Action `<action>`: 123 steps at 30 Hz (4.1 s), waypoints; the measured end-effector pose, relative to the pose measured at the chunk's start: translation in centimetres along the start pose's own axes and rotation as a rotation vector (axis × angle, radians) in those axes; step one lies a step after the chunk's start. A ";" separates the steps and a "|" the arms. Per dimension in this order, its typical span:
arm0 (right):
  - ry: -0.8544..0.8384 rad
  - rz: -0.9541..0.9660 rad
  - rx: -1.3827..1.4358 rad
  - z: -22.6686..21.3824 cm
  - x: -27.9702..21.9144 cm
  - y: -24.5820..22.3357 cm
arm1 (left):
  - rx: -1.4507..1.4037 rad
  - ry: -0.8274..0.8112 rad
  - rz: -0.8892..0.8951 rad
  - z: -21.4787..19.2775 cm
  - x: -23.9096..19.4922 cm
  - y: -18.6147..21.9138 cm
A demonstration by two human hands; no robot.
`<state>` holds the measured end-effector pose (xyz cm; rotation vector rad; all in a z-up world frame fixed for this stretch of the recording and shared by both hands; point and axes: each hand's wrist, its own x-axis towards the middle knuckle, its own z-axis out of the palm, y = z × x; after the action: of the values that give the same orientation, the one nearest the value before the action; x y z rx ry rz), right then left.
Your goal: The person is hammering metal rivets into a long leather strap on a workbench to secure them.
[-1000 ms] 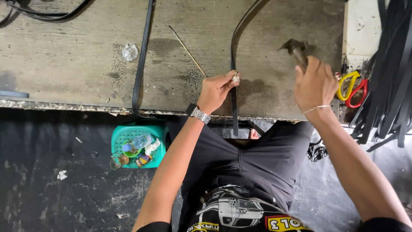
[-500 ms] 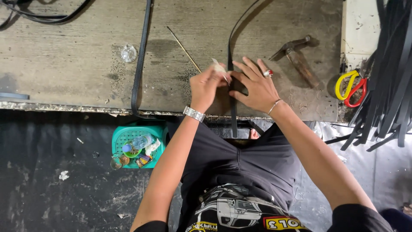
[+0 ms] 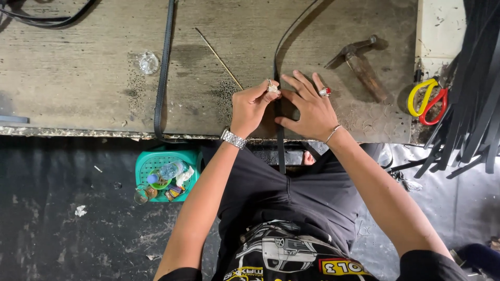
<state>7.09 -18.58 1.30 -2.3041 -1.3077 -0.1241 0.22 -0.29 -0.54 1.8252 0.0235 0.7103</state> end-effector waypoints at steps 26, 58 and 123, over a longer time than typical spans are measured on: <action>0.154 0.016 -0.005 -0.6 -0.4 0.3 | 0.099 0.009 0.153 0.7 -0.5 -1.4; 0.144 0.300 0.017 -10.4 -2.7 -4.6 | 0.141 -0.057 0.215 1.1 -1.4 -1.9; -0.294 0.124 0.008 -1.2 1.6 -0.1 | 0.039 0.031 0.032 -0.1 0.0 -0.2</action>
<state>8.05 -17.82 2.85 -2.4577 -1.2910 0.2700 0.20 -0.15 -0.72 1.8554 0.0290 0.7649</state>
